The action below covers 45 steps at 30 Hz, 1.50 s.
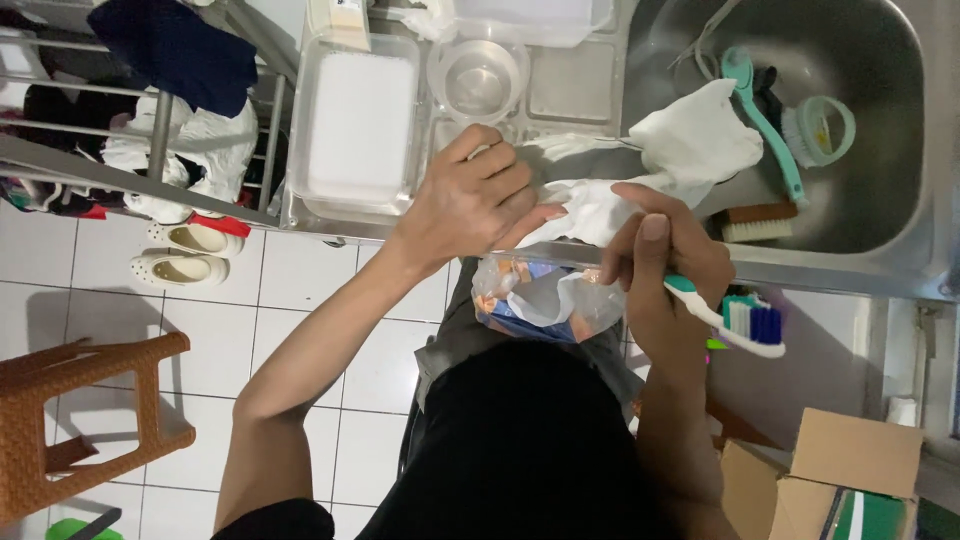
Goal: Covering a white shoe with tissue paper using a toothbrush and liquid to prevent yellowing during drying.
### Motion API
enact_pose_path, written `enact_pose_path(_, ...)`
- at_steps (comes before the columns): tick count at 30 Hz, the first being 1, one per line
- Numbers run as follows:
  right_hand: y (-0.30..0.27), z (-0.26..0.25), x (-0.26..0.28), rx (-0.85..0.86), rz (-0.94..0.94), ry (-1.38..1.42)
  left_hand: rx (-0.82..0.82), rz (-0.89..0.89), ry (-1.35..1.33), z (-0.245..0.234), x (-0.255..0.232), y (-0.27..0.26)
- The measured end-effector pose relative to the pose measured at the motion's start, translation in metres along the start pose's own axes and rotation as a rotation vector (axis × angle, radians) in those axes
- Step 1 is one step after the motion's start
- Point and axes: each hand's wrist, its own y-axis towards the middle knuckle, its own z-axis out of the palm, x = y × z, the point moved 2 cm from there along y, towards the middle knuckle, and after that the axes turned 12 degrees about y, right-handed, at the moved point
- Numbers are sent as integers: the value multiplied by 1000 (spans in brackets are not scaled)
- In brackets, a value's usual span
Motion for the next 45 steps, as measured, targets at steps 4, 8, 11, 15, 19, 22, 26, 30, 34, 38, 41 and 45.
enact_pose_path(4, -6, -9, -10, -27, 24, 50, -12, 11, -35, 5, 0, -2)
enact_pose_path(8, -8, -13, -9, -77, 61, 41, 162, -28, -63, 0, 0, 3)
enact_pose_path(11, -9, -19, -11, -89, 69, 56, 356, -73, -22, -25, -8, 28)
enact_pose_path(15, -11, -20, -16, -93, 78, 73, 484, -76, 76, -25, -25, 34)
enact_pose_path(19, -15, -19, -15, -115, 73, 43, 520, -269, -8, -8, -35, 21)
enact_pose_path(22, -16, -24, -16, -135, 84, 29, 532, -357, -35, -3, -38, 20)
enact_pose_path(26, -17, -29, -20, -145, 94, 28, 541, -302, 72, -19, -38, 32)
enact_pose_path(30, -23, -29, -25, -201, 193, -44, 643, -131, -87, -47, -7, 41)
enact_pose_path(34, -32, -34, -35, -220, 225, -29, 394, -405, -477, -46, 4, 8)
enact_pose_path(38, -37, -25, -46, -292, 347, -7, 155, -818, -403, -11, -23, -36)
enact_pose_path(41, -38, -15, -50, -249, 297, -74, 122, -865, -321, -4, -36, -20)
enact_pose_path(45, -32, -15, -56, -253, 55, -193, 43, -831, -282, 1, -36, -31)
